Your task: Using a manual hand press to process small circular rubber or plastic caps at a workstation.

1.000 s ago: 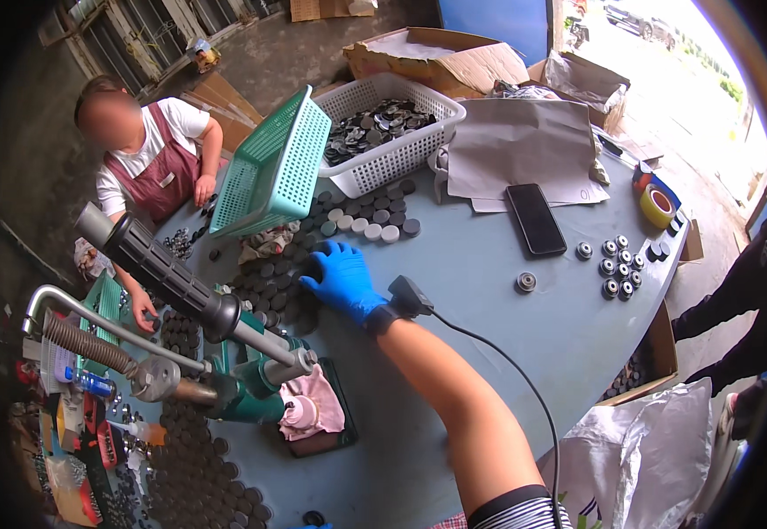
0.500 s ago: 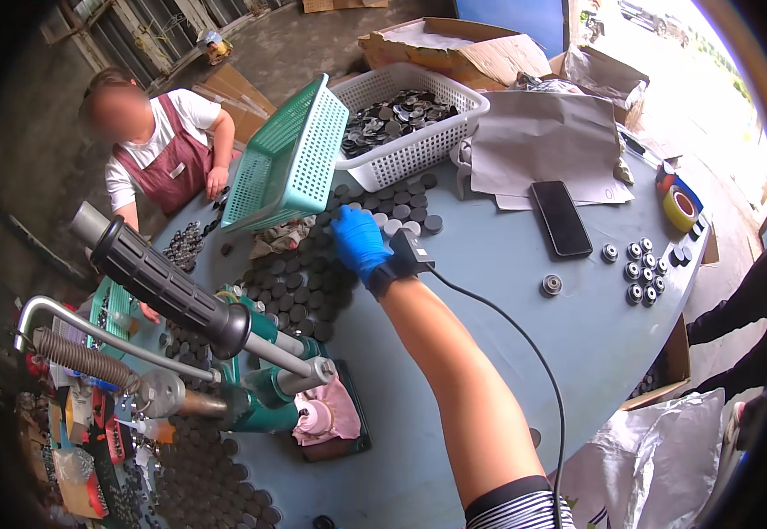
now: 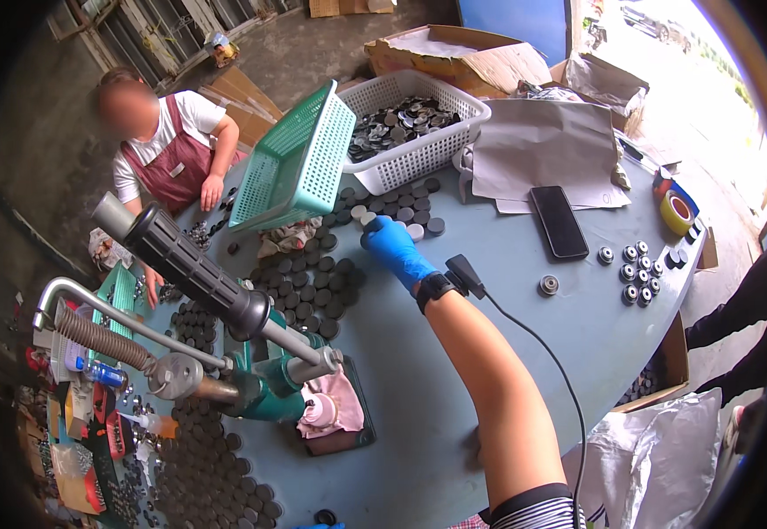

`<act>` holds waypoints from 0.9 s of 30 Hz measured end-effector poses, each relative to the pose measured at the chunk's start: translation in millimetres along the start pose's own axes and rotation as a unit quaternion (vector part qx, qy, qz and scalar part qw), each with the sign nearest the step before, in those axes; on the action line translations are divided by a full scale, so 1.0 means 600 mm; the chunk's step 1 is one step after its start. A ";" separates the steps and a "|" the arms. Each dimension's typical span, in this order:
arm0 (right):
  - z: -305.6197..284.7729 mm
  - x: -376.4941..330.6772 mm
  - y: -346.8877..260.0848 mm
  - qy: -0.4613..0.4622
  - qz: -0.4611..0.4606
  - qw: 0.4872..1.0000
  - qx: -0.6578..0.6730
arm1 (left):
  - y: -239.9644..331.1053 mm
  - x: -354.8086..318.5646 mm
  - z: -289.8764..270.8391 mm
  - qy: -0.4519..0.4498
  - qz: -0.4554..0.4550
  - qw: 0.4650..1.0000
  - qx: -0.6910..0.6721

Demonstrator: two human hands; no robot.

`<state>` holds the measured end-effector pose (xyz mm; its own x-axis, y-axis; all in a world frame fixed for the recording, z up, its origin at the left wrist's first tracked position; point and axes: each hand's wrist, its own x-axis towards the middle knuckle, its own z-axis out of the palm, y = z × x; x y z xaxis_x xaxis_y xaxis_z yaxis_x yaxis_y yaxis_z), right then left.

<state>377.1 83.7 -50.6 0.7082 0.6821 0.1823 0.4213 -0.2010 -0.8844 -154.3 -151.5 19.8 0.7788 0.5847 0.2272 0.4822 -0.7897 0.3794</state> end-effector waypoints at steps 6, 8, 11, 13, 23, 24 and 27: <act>-0.039 -0.025 0.009 -0.087 0.012 0.991 0.100 | 0.003 0.003 0.003 -0.004 0.000 1.000 -0.002; -0.048 -0.031 0.010 -0.101 0.022 0.987 0.124 | 0.004 0.006 0.004 -0.005 0.001 1.000 -0.007; -0.026 -0.047 -0.006 -0.098 0.032 0.989 0.110 | 0.002 0.004 0.000 0.000 -0.005 1.000 -0.001; -0.005 -0.066 -0.039 -0.083 -0.064 0.991 0.081 | -0.001 0.000 -0.005 -0.002 -0.001 1.000 -0.004; -0.065 -0.132 -0.002 0.040 -0.046 0.991 0.121 | -0.035 -0.031 0.006 -0.015 0.021 0.999 -0.045; -0.090 -0.144 -0.012 0.020 -0.039 0.990 0.131 | -0.038 -0.029 0.008 -0.008 0.026 0.997 -0.066; -0.126 -0.216 -0.135 0.016 -0.046 0.979 0.199 | -0.043 -0.025 -0.006 0.032 0.021 0.994 -0.099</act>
<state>293.7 -41.5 29.8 0.6986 0.6600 0.2763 0.2336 0.1545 -0.9600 -180.0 -139.5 10.1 0.7669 0.5671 0.3006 0.3561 -0.7656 0.5358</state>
